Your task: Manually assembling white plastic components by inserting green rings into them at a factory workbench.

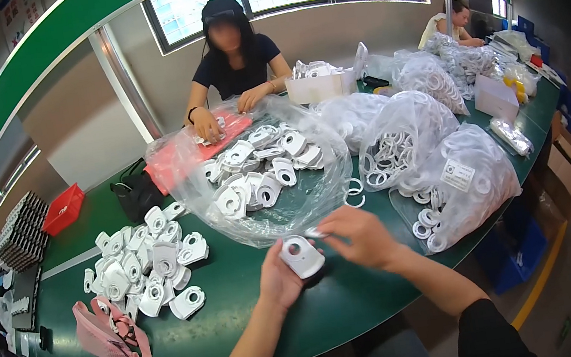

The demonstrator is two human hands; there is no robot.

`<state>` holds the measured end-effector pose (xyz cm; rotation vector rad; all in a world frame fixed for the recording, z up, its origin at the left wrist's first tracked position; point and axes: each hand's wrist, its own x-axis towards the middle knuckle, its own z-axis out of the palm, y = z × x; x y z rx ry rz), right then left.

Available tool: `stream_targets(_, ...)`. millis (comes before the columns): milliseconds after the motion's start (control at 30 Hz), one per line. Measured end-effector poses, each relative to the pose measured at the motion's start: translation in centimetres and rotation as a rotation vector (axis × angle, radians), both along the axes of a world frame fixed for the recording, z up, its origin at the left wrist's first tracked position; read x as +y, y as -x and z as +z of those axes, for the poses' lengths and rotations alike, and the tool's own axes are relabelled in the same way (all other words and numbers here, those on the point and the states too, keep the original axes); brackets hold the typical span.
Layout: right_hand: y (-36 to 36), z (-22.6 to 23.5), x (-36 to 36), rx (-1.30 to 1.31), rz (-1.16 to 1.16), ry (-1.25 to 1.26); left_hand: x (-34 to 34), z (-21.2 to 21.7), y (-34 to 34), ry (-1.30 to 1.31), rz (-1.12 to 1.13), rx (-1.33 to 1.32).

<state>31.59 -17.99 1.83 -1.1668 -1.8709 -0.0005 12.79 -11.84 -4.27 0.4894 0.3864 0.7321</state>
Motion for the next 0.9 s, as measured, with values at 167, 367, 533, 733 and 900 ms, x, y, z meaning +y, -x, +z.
stream_targets(167,3.3,-2.2,3.0,-0.405,0.220,0.173,0.1,-2.0,0.0,-0.003,-0.031,0.097)
stream_targets(367,-0.9,-2.6,4.4,0.159,-0.009,0.013,-0.5,-0.2,-0.6,-0.169,0.147,0.259)
stream_targets(533,-6.9,-2.8,5.5,0.367,-0.425,0.099,-1.1,0.6,-0.8,-0.199,0.132,0.366)
stream_targets(733,-7.5,-4.5,5.1,-0.155,-0.485,0.460,-1.1,1.4,-0.6,-0.172,0.151,0.371)
stream_targets(900,-7.4,-3.1,5.3,0.271,-0.561,0.174,-0.5,-0.2,-0.5,-0.212,0.068,0.326)
